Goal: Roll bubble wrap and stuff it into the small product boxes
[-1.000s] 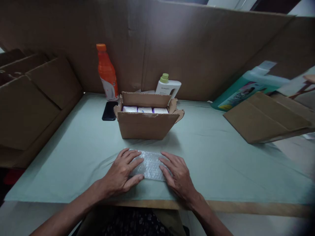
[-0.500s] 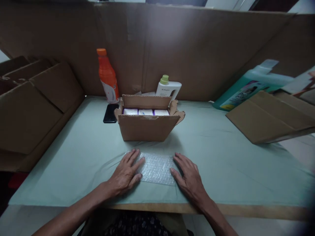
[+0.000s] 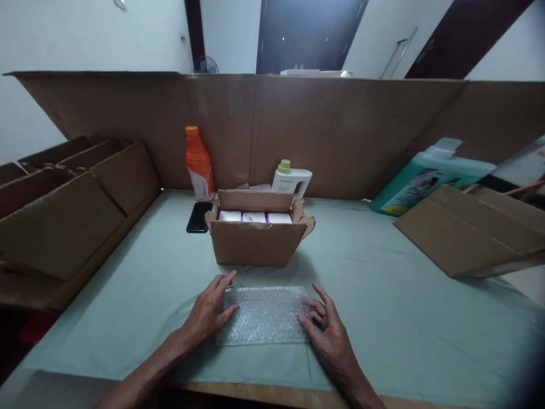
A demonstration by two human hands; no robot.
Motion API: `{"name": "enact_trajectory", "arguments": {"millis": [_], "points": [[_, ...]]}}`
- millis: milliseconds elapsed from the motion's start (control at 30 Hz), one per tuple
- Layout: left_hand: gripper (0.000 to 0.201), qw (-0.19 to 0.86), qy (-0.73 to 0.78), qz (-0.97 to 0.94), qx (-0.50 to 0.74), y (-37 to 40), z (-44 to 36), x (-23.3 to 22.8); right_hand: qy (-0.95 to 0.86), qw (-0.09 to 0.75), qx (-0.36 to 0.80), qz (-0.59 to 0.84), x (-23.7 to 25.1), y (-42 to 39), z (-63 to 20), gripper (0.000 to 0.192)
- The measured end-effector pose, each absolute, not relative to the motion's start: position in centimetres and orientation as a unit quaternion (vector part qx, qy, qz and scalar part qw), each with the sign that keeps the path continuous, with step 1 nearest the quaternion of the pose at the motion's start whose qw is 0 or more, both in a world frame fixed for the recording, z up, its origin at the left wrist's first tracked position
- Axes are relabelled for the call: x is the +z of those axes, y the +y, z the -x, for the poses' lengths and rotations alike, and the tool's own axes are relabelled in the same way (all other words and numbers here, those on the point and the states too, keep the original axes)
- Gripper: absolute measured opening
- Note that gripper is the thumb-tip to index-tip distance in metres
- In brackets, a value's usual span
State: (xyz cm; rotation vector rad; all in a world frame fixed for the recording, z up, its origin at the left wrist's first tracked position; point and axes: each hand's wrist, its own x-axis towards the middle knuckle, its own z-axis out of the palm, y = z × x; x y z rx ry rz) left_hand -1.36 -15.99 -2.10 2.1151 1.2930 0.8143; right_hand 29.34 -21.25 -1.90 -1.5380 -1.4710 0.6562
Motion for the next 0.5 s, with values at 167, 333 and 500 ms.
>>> {"name": "enact_trajectory", "arguments": {"millis": [167,333,500], "points": [[0.075,0.277,0.52,-0.752,0.296,-16.9,1.9,-2.2,-0.61,0.372,0.349,0.606,-0.6,-21.9,-29.9,0.063],[0.064,0.312,0.513,-0.727,0.333,-17.6,1.1,-1.0,-0.658,0.312,0.357,0.585,-0.2,-21.9,-29.4,0.028],[0.067,0.461,0.562,-0.572,0.379,-19.8,0.4,0.1,-0.657,0.323,0.324,0.599,-1.4,-21.9,-29.6,0.035]]}}
